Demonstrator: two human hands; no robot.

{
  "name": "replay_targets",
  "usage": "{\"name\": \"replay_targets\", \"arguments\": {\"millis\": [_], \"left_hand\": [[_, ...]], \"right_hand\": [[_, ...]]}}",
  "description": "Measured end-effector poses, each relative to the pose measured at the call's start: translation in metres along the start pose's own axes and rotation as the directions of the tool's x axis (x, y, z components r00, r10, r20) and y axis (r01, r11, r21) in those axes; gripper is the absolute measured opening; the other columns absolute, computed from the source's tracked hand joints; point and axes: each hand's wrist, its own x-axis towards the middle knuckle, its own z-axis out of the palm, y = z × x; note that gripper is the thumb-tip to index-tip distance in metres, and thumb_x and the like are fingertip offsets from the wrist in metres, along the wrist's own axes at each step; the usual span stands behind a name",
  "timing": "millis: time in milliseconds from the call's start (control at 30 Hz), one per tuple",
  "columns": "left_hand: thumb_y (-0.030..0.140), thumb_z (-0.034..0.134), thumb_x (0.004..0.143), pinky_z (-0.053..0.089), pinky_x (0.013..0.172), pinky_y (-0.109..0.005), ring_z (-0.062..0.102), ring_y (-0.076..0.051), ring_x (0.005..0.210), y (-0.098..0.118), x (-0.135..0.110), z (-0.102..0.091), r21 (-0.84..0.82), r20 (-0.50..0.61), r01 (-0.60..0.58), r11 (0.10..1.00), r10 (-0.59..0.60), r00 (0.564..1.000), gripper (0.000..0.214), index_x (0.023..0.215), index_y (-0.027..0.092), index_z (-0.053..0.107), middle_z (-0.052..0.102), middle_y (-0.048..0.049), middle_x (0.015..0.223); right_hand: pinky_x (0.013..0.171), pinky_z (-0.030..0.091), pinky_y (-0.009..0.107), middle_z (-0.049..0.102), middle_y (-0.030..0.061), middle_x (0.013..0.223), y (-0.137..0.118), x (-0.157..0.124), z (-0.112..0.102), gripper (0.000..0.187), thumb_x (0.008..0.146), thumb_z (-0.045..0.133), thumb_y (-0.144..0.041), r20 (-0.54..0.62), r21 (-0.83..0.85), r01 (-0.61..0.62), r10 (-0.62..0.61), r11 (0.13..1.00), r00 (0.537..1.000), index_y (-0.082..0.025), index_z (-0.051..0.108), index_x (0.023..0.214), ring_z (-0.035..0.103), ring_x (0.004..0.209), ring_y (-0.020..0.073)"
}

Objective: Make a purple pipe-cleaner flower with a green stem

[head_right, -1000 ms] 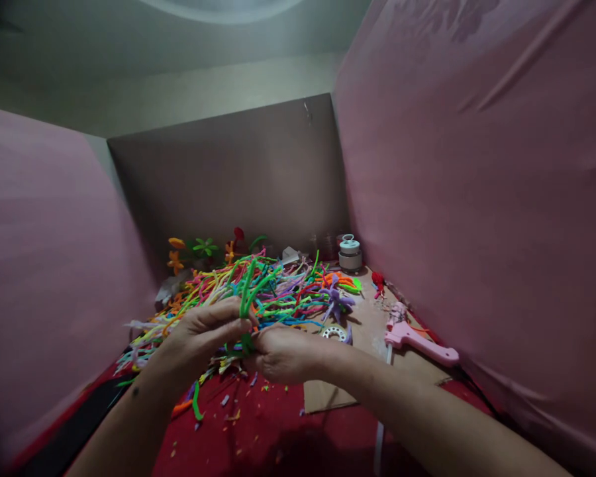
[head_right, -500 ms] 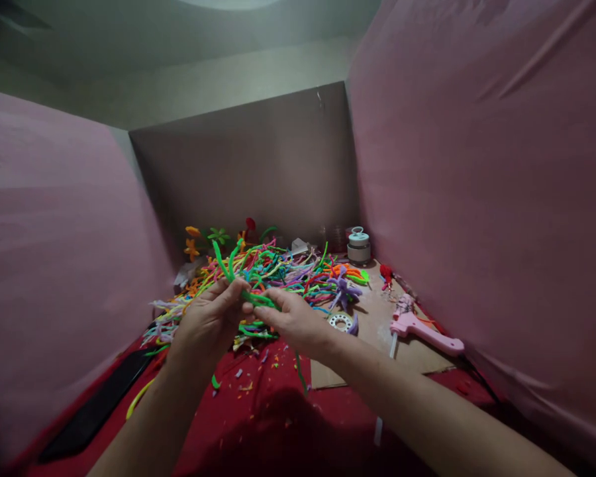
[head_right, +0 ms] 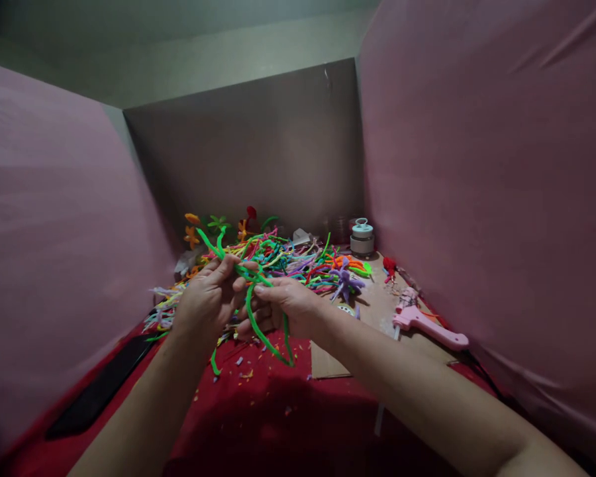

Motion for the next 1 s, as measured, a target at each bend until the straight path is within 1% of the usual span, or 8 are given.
{"name": "replay_targets", "arguments": {"millis": [100, 267, 367, 500, 600, 767, 900, 1000], "left_hand": [[0.020, 0.062, 0.074, 0.034, 0.030, -0.013, 0.044, -0.004, 0.036, -0.004, 0.009, -0.005, 0.014, -0.056, -0.020, 1.000, 0.021, 0.998, 0.011, 0.072, 0.014, 0.053, 0.063, -0.0011, 0.064], [0.020, 0.060, 0.075, 0.030, 0.030, -0.013, 0.040, -0.003, 0.034, -0.017, 0.022, -0.015, 0.013, -0.062, -0.012, 1.000, 0.013, 0.998, 0.009, 0.073, 0.013, 0.054, 0.060, 0.0009, 0.057], [0.021, 0.063, 0.073, 0.029, 0.031, -0.013, 0.039, -0.003, 0.033, -0.022, 0.026, -0.018, -0.002, -0.062, -0.014, 1.000, 0.014, 0.998, 0.011, 0.075, 0.014, 0.055, 0.058, 0.0024, 0.055], [0.020, 0.063, 0.072, 0.026, 0.031, -0.013, 0.037, -0.003, 0.033, -0.026, 0.027, -0.017, -0.020, -0.087, -0.001, 1.000, 0.000, 0.996, 0.011, 0.074, 0.013, 0.055, 0.058, 0.0023, 0.053], [0.022, 0.064, 0.071, 0.024, 0.032, -0.013, 0.036, -0.002, 0.032, -0.026, 0.026, -0.015, -0.017, -0.100, -0.030, 0.999, 0.028, 0.995, 0.012, 0.073, 0.013, 0.055, 0.057, 0.0024, 0.052], [0.027, 0.066, 0.070, 0.032, 0.037, -0.014, 0.047, -0.005, 0.039, -0.025, 0.022, -0.011, 0.111, -0.123, -0.103, 0.989, 0.116, 0.986, 0.016, 0.072, 0.014, 0.057, 0.059, 0.0022, 0.053], [0.032, 0.064, 0.072, 0.039, 0.044, -0.016, 0.052, -0.007, 0.045, -0.027, 0.021, -0.013, 0.187, -0.112, -0.136, 0.973, 0.159, 0.981, 0.019, 0.075, 0.015, 0.058, 0.058, 0.0026, 0.055], [0.035, 0.063, 0.073, 0.038, 0.043, -0.017, 0.050, -0.007, 0.044, -0.031, 0.021, -0.014, 0.271, -0.096, -0.158, 0.949, 0.190, 0.977, 0.021, 0.072, 0.015, 0.057, 0.057, 0.0028, 0.055]], "right_hand": [[0.062, 0.052, 0.031, 0.065, 0.0068, 0.063, 0.003, 0.002, -0.008, 0.021, 0.090, 0.039, -0.024, 0.000, -0.025, -0.074, 0.074, 0.997, 0.997, -0.010, 0.054, 0.085, 0.065, 0.058, 0.0161], [0.064, 0.053, 0.031, 0.067, 0.0111, 0.068, 0.008, 0.002, -0.012, 0.026, 0.093, 0.030, -0.023, 0.097, -0.020, -0.145, 0.146, 0.989, 0.984, -0.010, 0.051, 0.085, 0.068, 0.064, 0.0183], [0.059, 0.054, 0.033, 0.067, 0.0115, 0.069, 0.010, 0.002, -0.013, 0.029, 0.094, 0.024, -0.020, 0.097, 0.018, -0.165, 0.162, 0.986, 0.982, -0.010, 0.050, 0.085, 0.067, 0.060, 0.0176], [0.048, 0.053, 0.029, 0.067, 0.0113, 0.068, 0.011, 0.003, -0.013, 0.026, 0.093, 0.025, -0.019, 0.052, 0.018, -0.163, 0.162, 0.986, 0.985, -0.010, 0.050, 0.088, 0.063, 0.051, 0.0145], [0.045, 0.053, 0.028, 0.066, 0.0102, 0.065, 0.011, 0.003, -0.013, 0.028, 0.093, 0.024, -0.019, 0.025, 0.013, -0.164, 0.164, 0.986, 0.986, -0.011, 0.049, 0.085, 0.062, 0.049, 0.0143], [0.041, 0.051, 0.024, 0.064, 0.0077, 0.059, 0.007, 0.003, -0.009, 0.029, 0.094, 0.022, -0.021, -0.065, 0.009, -0.145, 0.145, 0.989, 0.987, -0.012, 0.048, 0.084, 0.063, 0.048, 0.0153], [0.046, 0.053, 0.031, 0.062, 0.0047, 0.055, 0.007, 0.003, -0.006, 0.029, 0.094, 0.020, -0.025, -0.125, -0.028, -0.108, 0.104, 0.994, 0.987, -0.014, 0.046, 0.086, 0.062, 0.045, 0.0161], [0.042, 0.052, 0.031, 0.060, 0.0028, 0.054, 0.011, 0.005, -0.006, 0.028, 0.094, 0.024, -0.029, -0.196, -0.117, -0.084, 0.060, 0.990, 0.979, -0.016, 0.044, 0.081, 0.062, 0.043, 0.0168]]}}
